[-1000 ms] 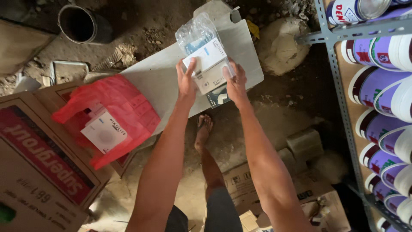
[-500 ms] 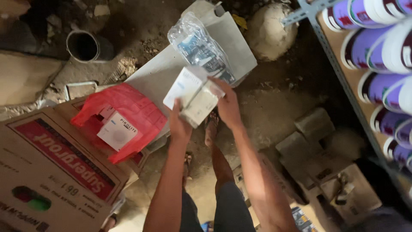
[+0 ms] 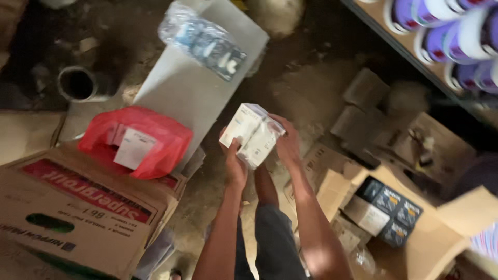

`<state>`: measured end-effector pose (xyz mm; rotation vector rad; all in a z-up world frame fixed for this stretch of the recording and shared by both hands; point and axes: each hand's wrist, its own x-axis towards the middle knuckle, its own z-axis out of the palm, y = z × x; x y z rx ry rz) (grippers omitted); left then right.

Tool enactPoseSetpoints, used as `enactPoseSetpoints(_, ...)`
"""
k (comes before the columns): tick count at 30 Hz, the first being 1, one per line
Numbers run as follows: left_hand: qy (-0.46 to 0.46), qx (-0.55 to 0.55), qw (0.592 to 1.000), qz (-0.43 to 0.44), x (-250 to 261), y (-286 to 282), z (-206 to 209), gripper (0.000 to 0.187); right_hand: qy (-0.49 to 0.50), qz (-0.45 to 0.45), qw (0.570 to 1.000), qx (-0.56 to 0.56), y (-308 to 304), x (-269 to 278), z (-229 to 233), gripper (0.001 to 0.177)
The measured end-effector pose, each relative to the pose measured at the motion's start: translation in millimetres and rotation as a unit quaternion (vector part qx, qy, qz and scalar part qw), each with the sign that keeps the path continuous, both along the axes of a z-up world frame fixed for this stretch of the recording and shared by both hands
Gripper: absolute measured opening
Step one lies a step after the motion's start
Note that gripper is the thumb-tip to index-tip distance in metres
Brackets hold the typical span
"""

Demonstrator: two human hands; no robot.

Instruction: The person picks up boxes of light bulbs from a shelf and floor area and packs them into a larger cardboard box, occasionally placing some in plastic bags first.

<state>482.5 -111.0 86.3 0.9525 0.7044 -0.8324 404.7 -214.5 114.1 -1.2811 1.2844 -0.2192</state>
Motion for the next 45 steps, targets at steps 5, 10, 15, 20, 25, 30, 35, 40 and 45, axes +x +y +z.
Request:
enactPoseSetpoints(5, 0.019, -0.011, 0.997, -0.068, -55, 7, 56, 0.06, 0.0, -0.109, 0.994, -0.028, 30, -72, 31, 0.035)
enactPoseSetpoints(10, -0.112, -0.023, 0.979, -0.166, -122, 8, 75, 0.067, -0.054, -0.23, 0.965, -0.11, 62, -150, -11, 0.029)
enactPoseSetpoints(15, -0.192, -0.032, 0.932, -0.307, -183, 11, 79, 0.074, -0.076, -0.341, 0.934, -0.08, 82, -200, 19, 0.029)
enactPoseSetpoints(20, -0.257, -0.062, 0.883, -0.388, -241, 23, 67, 0.085, -0.135, -0.482, 0.861, -0.088, 107, -268, -11, 0.03)
enactPoseSetpoints(25, -0.23, -0.097, 0.871, -0.423, -297, 39, 42, 0.089, -0.167, -0.569, 0.799, -0.097, 121, -312, 12, 0.036)
enactPoseSetpoints(30, -0.216, -0.092, 0.845, -0.481, -343, 51, 40, 0.088, -0.146, -0.624, 0.761, -0.101, 134, -354, 26, 0.032)
enactPoseSetpoints(35, -0.218, -0.064, 0.825, -0.517, -386, 72, 26, 0.084, -0.029, -0.666, 0.744, -0.045, 159, -405, 13, 0.022)
enactPoseSetpoints(40, -0.097, -0.003, 0.876, -0.472, -434, 71, 31, 0.063, -0.032, -0.661, 0.749, -0.04, 178, -454, -26, 0.022)
enactPoseSetpoints(45, -0.06, 0.042, 0.871, -0.486, -493, 84, 5, 0.043, -0.063, -0.617, 0.784, -0.032, 187, -524, -49, 0.027)
